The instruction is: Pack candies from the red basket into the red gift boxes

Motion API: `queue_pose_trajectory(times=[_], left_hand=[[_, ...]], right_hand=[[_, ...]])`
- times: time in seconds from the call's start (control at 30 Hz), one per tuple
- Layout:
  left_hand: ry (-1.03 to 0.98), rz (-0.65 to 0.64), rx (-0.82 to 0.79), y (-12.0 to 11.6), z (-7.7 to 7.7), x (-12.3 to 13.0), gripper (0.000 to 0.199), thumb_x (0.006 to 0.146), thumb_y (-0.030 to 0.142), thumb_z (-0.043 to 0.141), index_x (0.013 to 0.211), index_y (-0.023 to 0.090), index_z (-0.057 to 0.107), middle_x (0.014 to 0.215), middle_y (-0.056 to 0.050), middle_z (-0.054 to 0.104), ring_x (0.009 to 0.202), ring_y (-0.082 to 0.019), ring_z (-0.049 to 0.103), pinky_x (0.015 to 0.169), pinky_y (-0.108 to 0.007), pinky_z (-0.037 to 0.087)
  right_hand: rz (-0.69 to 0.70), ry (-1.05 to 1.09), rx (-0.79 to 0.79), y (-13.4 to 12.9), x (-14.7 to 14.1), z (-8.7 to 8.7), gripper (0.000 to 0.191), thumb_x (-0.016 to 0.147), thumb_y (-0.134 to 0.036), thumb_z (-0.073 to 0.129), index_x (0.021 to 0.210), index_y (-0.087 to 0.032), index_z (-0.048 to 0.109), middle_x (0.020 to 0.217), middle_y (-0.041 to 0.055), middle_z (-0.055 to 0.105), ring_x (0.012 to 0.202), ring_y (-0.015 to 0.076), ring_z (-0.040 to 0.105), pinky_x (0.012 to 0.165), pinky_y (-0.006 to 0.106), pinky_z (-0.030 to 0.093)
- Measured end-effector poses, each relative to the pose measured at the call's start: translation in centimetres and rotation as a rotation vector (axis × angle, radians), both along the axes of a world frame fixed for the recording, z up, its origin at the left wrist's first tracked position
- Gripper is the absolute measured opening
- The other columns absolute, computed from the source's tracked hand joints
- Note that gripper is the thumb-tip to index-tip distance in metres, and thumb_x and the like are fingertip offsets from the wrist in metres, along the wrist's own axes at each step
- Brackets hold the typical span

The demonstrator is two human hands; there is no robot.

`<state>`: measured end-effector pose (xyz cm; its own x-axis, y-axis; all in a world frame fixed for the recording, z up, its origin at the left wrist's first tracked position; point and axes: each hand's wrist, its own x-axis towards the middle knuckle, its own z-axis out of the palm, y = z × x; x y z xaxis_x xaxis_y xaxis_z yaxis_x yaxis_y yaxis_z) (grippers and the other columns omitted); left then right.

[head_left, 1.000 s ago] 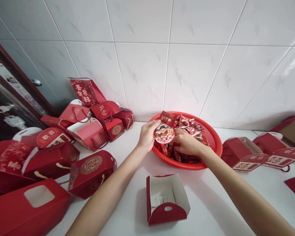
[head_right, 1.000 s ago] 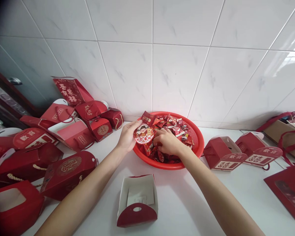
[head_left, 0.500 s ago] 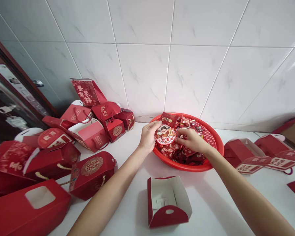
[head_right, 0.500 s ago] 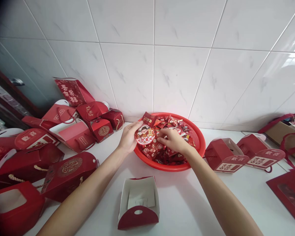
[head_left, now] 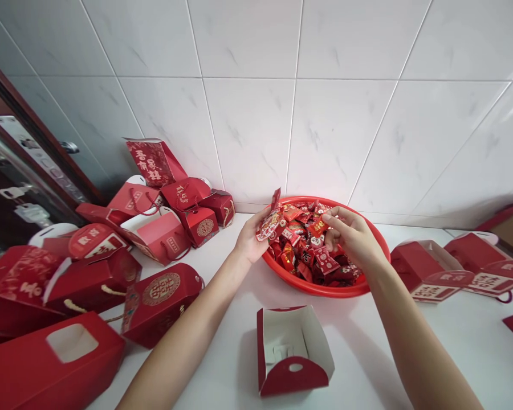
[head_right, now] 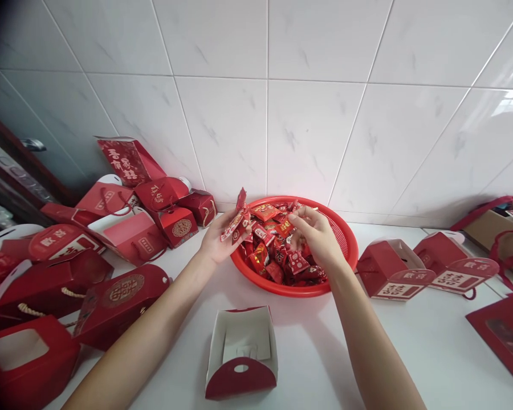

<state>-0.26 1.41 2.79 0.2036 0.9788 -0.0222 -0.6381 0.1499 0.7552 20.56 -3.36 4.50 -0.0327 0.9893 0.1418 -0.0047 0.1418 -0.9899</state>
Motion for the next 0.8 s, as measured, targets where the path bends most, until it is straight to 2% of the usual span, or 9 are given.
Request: queue_pose_trajectory(times=[0.13, 0.27, 0.37, 0.5, 0.6, 0.7, 0.8], left_hand=[[-0.007, -0.031, -0.017, 0.0, 0.3, 0.0, 0.008, 0.075, 0.023, 0.078, 0.072, 0.018, 0.072, 0.068, -0.004, 0.074, 0.078, -0.025, 0.076, 0.08, -0.035, 0.062], [-0.032, -0.045, -0.05, -0.2, 0.5, 0.6, 0.003, 0.075, 0.019, 0.075, 0.074, 0.018, 0.074, 0.07, -0.003, 0.075, 0.066, -0.019, 0.072, 0.071, -0.029, 0.061], [-0.021, -0.012, -0.026, -0.3, 0.2, 0.8, 0.005, 0.074, 0.02, 0.076, 0.079, 0.017, 0.076, 0.077, -0.004, 0.078, 0.068, -0.018, 0.072, 0.07, -0.027, 0.058], [0.047, 0.087, 0.028, -0.5, -0.3, 1.1, 0.019, 0.064, 0.026, 0.085, 0.075, 0.015, 0.075, 0.076, -0.003, 0.077, 0.069, -0.017, 0.07, 0.072, -0.028, 0.056], [0.126, 0.148, 0.13, -0.9, -0.6, 1.4, 0.025, 0.057, 0.032, 0.089, 0.067, 0.017, 0.072, 0.067, 0.0, 0.072, 0.066, -0.017, 0.068, 0.068, -0.028, 0.053], [0.209, 0.17, 0.21, -1.1, -0.9, 1.6, 0.028, 0.058, 0.039, 0.089, 0.064, 0.018, 0.071, 0.062, 0.002, 0.067, 0.062, -0.016, 0.063, 0.064, -0.027, 0.05], [0.287, 0.217, 0.279, -1.0, -1.3, 1.8, 0.027, 0.064, 0.041, 0.086, 0.065, 0.019, 0.071, 0.067, 0.001, 0.068, 0.065, -0.015, 0.061, 0.065, -0.025, 0.048]], right_hand=[[0.086, 0.114, -0.037, -0.3, -0.7, 0.3, 0.05, 0.068, -0.058, 0.083, 0.085, -0.024, 0.05, 0.056, -0.0059, 0.06, 0.049, 0.0154, 0.066, 0.047, 0.024, 0.047], [0.099, 0.198, -0.062, -0.5, -1.0, 0.5, 0.054, 0.063, -0.056, 0.088, 0.086, -0.023, 0.052, 0.061, -0.007, 0.06, 0.054, 0.0157, 0.071, 0.053, 0.024, 0.054], [0.105, 0.218, -0.063, -0.7, -0.7, 0.6, 0.053, 0.064, -0.054, 0.088, 0.085, -0.023, 0.052, 0.064, -0.0065, 0.061, 0.057, 0.0164, 0.072, 0.056, 0.026, 0.056], [0.11, 0.204, -0.051, -0.8, 0.1, 0.6, 0.045, 0.067, -0.047, 0.089, 0.087, -0.022, 0.057, 0.071, -0.0036, 0.065, 0.064, 0.0172, 0.073, 0.064, 0.029, 0.059], [0.095, 0.184, -0.025, -0.9, 0.7, 0.6, 0.042, 0.063, -0.041, 0.092, 0.086, -0.021, 0.063, 0.079, -0.0013, 0.068, 0.066, 0.0167, 0.072, 0.066, 0.03, 0.059], [0.06, 0.15, -0.012, -1.0, 1.4, 0.5, 0.039, 0.063, -0.042, 0.092, 0.082, -0.02, 0.066, 0.069, -0.0019, 0.065, 0.06, 0.0154, 0.067, 0.06, 0.029, 0.054], [0.045, 0.141, -0.024, -1.0, 1.9, 0.3, 0.034, 0.067, -0.042, 0.09, 0.079, -0.019, 0.068, 0.06, -0.0038, 0.058, 0.053, 0.0121, 0.057, 0.054, 0.027, 0.048]])
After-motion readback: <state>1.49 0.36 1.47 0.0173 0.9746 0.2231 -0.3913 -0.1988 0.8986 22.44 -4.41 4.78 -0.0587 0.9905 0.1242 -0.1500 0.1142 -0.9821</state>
